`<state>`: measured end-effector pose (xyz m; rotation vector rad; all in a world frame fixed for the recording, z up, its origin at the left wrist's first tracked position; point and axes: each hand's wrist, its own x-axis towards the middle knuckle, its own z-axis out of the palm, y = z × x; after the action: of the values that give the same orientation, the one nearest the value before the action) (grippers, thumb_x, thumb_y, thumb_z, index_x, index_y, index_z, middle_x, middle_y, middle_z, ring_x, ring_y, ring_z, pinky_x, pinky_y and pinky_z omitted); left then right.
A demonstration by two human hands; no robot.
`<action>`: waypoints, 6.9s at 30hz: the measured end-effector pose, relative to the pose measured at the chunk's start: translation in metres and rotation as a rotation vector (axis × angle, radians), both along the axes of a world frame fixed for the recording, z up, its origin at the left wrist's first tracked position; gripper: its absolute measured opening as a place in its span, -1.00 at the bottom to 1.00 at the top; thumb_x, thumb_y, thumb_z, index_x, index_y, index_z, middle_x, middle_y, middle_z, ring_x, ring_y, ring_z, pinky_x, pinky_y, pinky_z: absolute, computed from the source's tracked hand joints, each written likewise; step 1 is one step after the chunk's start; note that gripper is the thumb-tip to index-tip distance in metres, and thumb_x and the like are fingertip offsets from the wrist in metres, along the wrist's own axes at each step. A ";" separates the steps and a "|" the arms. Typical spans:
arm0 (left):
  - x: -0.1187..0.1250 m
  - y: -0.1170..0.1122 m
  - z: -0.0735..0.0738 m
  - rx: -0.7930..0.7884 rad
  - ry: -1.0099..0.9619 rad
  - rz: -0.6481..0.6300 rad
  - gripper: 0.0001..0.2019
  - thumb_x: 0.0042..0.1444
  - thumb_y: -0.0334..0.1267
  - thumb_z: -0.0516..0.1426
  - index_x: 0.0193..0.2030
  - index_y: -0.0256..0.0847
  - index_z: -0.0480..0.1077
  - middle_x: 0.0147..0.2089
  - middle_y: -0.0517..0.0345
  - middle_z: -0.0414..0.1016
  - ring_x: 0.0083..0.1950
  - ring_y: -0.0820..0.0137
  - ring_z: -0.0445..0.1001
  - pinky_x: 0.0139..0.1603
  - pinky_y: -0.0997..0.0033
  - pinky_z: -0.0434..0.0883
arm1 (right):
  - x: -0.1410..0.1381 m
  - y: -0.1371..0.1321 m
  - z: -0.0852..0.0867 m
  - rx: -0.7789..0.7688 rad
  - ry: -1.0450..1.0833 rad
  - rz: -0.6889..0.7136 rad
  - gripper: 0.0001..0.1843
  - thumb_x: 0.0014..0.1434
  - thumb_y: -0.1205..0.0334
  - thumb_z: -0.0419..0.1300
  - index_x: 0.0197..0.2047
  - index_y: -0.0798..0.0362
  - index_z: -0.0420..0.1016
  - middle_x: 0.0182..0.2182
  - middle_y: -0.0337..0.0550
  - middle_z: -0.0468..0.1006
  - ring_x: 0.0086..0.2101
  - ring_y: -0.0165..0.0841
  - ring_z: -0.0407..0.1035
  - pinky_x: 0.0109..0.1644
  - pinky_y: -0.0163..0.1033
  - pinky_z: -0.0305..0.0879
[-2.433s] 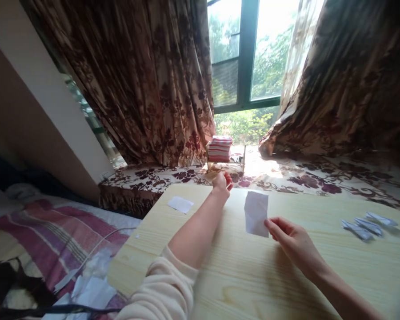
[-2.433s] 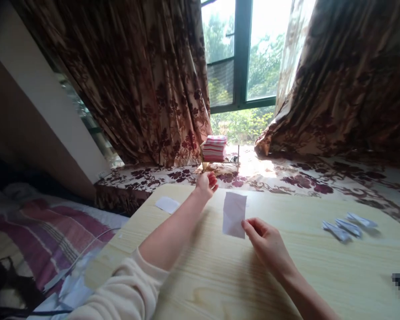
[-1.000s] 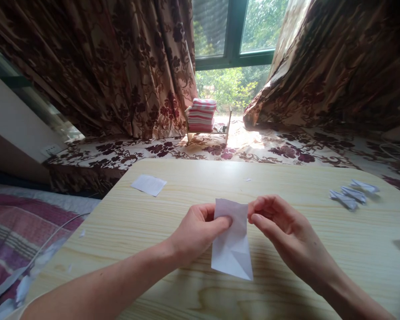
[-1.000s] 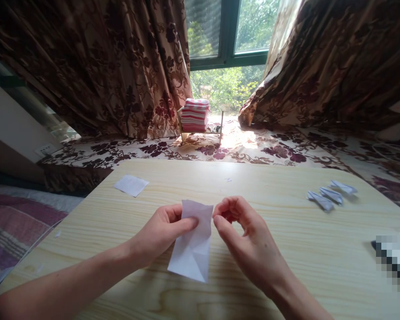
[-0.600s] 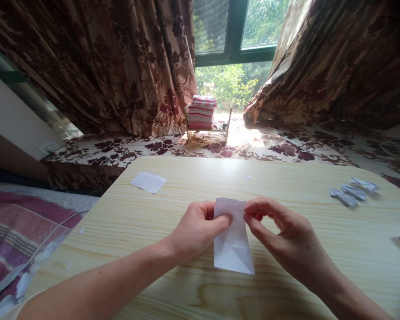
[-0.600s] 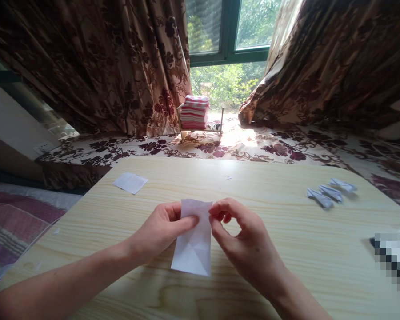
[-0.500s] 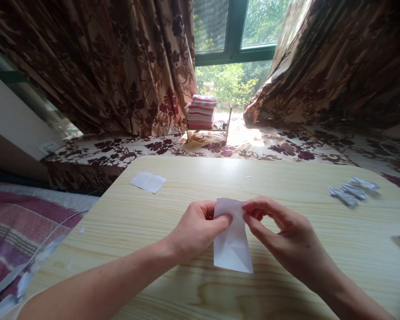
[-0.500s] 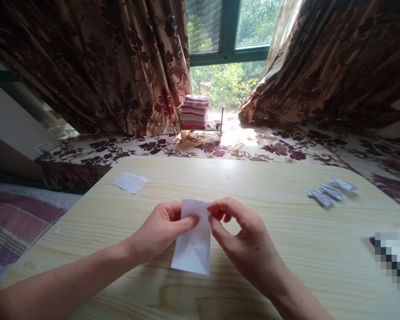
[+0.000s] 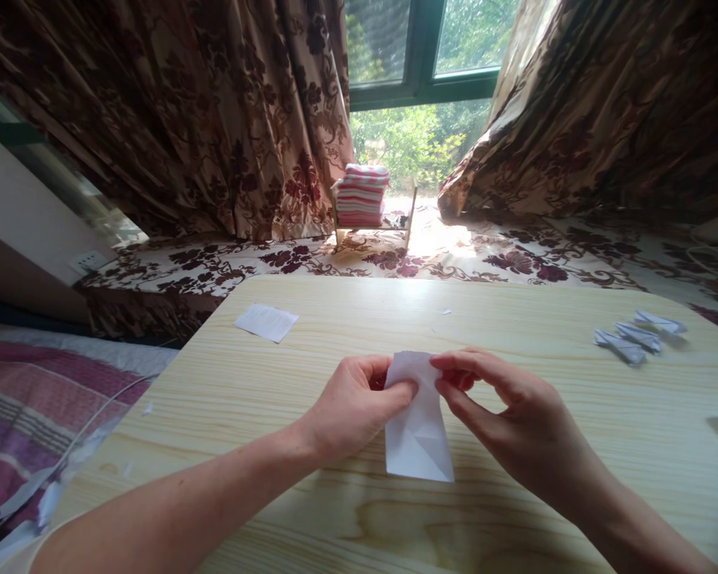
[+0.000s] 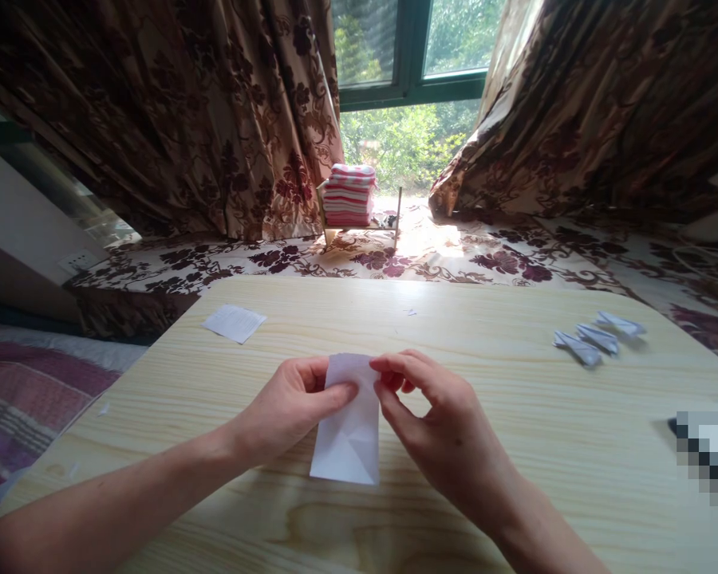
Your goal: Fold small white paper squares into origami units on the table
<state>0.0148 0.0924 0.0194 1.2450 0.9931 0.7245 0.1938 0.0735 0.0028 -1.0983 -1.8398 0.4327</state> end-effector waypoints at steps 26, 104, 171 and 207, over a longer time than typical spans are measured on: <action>0.002 0.001 0.002 0.005 -0.002 0.045 -0.85 0.00 -0.28 0.18 -0.34 -0.31 0.53 -0.36 0.09 0.55 -0.25 0.30 0.49 -0.20 0.37 0.37 | 0.000 -0.002 0.008 -0.295 0.090 0.019 -0.83 0.22 0.20 0.12 -0.41 0.02 0.40 -0.39 -0.17 0.49 -0.35 -0.33 0.38 -0.29 -0.24 0.29; 0.003 -0.004 0.002 0.021 -0.009 -0.017 -0.80 0.06 -0.23 0.12 -0.45 -0.32 0.47 -0.52 0.23 0.33 -0.44 0.49 0.27 -0.40 0.49 0.19 | -0.005 -0.006 0.007 -0.039 -0.016 0.052 -0.92 0.17 0.39 0.16 -0.33 0.03 0.39 -0.41 -0.23 0.38 -0.39 -0.43 0.27 -0.34 -0.30 0.25; 0.001 0.007 0.006 -0.068 -0.072 0.131 -0.77 -0.12 -0.15 0.29 -0.42 -0.30 0.49 -0.44 0.14 0.50 -0.43 0.45 0.39 -0.39 0.47 0.28 | 0.012 0.005 0.020 -0.458 0.406 -0.052 -0.77 0.08 0.03 0.25 -0.34 0.03 0.49 -0.45 -0.20 0.50 -0.45 -0.38 0.36 -0.41 -0.29 0.35; 0.006 -0.003 0.003 0.042 0.009 0.031 -0.84 0.02 -0.29 0.18 -0.34 -0.34 0.55 -0.37 0.09 0.57 -0.37 0.40 0.45 -0.35 0.46 0.33 | -0.002 -0.002 0.017 -0.509 0.335 0.066 -0.93 0.04 0.26 0.17 -0.33 0.01 0.40 -0.24 -0.18 0.45 -0.20 -0.27 0.38 -0.18 -0.20 0.30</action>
<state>0.0204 0.0896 0.0224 1.2726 1.0111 0.7677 0.1915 0.0710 0.0198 -1.2078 -1.5053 1.0997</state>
